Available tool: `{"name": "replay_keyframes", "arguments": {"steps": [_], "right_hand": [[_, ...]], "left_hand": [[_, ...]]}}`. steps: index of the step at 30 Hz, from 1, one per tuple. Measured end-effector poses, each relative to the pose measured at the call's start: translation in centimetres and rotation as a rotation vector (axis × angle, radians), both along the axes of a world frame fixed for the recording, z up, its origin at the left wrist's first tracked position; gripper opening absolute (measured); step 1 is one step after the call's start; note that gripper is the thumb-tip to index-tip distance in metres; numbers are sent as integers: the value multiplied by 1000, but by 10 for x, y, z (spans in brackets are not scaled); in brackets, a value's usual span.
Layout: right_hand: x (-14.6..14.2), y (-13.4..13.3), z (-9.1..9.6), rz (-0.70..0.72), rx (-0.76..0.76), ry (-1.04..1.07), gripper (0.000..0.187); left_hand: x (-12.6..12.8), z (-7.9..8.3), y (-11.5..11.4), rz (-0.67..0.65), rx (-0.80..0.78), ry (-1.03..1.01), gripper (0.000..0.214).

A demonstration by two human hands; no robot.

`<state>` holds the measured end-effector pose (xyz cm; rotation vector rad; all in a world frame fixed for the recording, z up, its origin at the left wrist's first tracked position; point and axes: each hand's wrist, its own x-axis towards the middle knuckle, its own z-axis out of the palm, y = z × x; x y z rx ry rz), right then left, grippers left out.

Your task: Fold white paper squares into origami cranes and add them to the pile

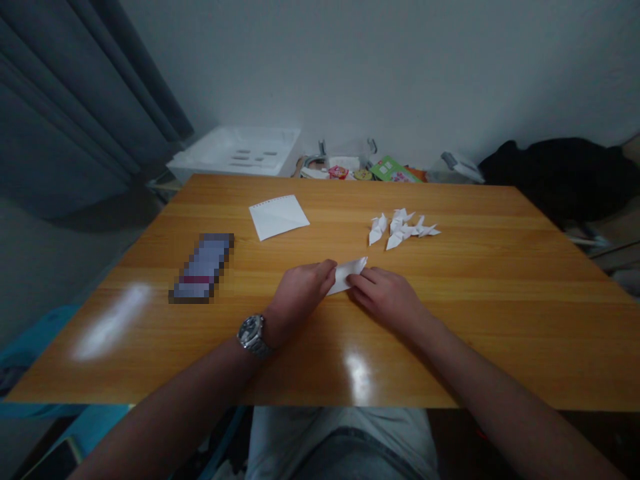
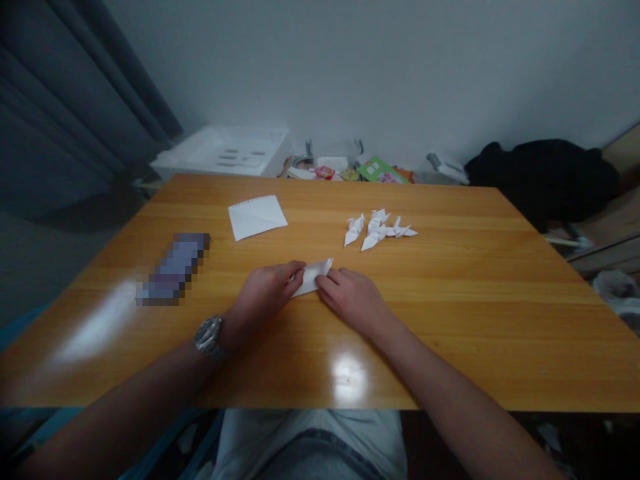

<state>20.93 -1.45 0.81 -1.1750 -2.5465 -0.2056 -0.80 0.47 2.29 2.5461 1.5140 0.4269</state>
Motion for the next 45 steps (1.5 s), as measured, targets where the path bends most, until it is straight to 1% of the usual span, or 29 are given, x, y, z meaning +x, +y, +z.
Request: {"name": "replay_keyframes", "arguments": {"steps": [3,6,10,12,14,17,22,27,34,40,45], "right_hand": [[0,0,0,34,16,12,14],[0,0,-3,90,21,8,16],[0,0,-7,151,29,6,17],[1,0,-8,160,45,1,17],[2,0,-7,158,56,1,16],[3,1,-6,151,50,-4,15],[5,1,-4,158,28,-52,13],[8,2,-4,140,19,-51,11],[15,3,-3,156,33,-23,21],[19,4,-2,154,60,17,22],[13,4,-4,114,0,-10,26]], "left_hand": [[1,3,0,24,4,-6,21],[2,3,0,9,-22,-28,20],[3,2,-2,-24,-69,-27,29],[3,2,-3,-29,-90,-9,32],[2,1,-3,-27,-111,-8,30],[0,0,-2,-25,-135,-39,25],[0,-1,0,-28,-175,-92,25],[-1,-6,3,-56,-213,-216,21],[-3,-12,4,-90,-256,-401,23],[-1,-12,5,-99,-397,-597,21],[3,-20,6,-105,-465,-711,21]]}}
